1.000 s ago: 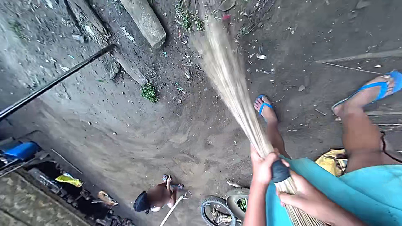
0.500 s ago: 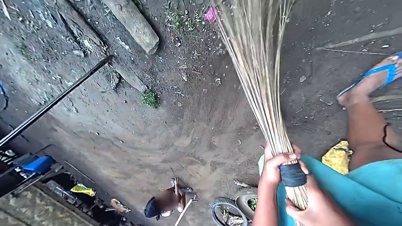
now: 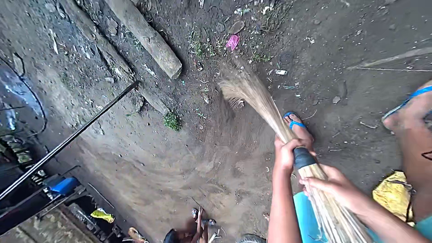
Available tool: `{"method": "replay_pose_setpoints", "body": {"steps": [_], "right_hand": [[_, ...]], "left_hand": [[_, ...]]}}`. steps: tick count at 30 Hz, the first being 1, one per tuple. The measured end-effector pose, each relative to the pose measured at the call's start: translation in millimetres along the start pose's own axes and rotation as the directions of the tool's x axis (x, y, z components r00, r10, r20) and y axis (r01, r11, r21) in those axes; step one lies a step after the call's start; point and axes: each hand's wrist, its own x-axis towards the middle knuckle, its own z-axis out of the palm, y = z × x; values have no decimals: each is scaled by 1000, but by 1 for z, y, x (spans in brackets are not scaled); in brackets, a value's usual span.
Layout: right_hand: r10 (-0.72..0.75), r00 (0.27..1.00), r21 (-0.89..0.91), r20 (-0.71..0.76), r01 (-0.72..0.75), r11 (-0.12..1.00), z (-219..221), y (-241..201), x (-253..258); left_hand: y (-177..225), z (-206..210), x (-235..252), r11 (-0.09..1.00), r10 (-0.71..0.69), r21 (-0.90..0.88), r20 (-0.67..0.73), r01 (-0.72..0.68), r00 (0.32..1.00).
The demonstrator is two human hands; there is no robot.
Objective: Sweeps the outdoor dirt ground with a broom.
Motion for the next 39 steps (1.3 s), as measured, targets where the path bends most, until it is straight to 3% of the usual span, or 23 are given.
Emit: {"method": "replay_pose_setpoints", "body": {"steps": [2, 4, 7, 9, 11, 14, 16, 18, 21, 23, 25, 28, 31, 33, 35, 37, 39], "right_hand": [[-180, 978, 91, -107, 190, 978, -6, -19, 6], [-288, 947, 82, -141, 301, 950, 5, -19, 4], [-362, 925, -54, -111, 358, 932, 20, 0, -2], [-255, 967, -35, -4, 255, 966, 16, 5, -16], [-57, 981, 17, 186, 55, 998, -1, -7, -31], [240, 874, -38, 422, -248, 968, -33, -36, -28], [319, 819, -93, 478, -314, 945, -58, -57, -7], [289, 864, -56, 413, -292, 955, -92, -73, 7], [12, 985, 175, 170, -42, 984, -165, -96, 1], [-147, 989, 245, -4, 143, 959, -214, -103, -16], [-218, 972, 322, -88, 235, 917, -245, -103, -36], [-324, 942, 329, -86, 334, 884, -265, -119, -43], [-343, 938, 161, 50, 332, 930, -264, -126, -46], [-250, 944, 107, 214, 232, 967, -261, -126, -52], [-85, 907, 145, 413, 27, 989, -259, -130, -54], [77, 814, 141, 576, -191, 971, -256, -129, -48], [163, 754, 106, 636, -295, 950, -254, -129, -38]], "left_hand": [[34, 38, 32, 989, 16, 144, 202, -45, 979], [51, 46, 28, 983, -22, 177, 327, -38, 945], [43, 31, 3, 997, 65, 24, 374, -79, 925], [34, 22, -26, 994, 113, -39, 242, -106, 964], [28, 23, -55, 994, 107, 0, -43, -107, 993], [11, 34, -72, 999, 19, 45, -451, 1, 892], [-1, 47, -51, 993, -46, 66, -528, 95, 848], [-12, 75, -13, 977, -110, 113, -469, 183, 876], [-14, 170, 51, 948, -101, 282, -170, 146, 980], [-17, 239, 72, 925, -110, 372, 69, 76, 992], [-24, 289, 73, 877, -173, 473, 149, 84, 973], [-13, 335, 73, 845, -142, 536, 214, 5, 967], [-8, 330, 52, 914, -12, 397, 232, -83, 973], [-10, 312, 26, 949, 71, 298, 111, -101, 991], [-12, 295, -1, 949, 134, 303, -138, -87, 981], [-20, 279, -20, 941, 143, 339, -417, 8, 898], [-28, 269, -27, 937, 116, 335, -559, 96, 821]]}}
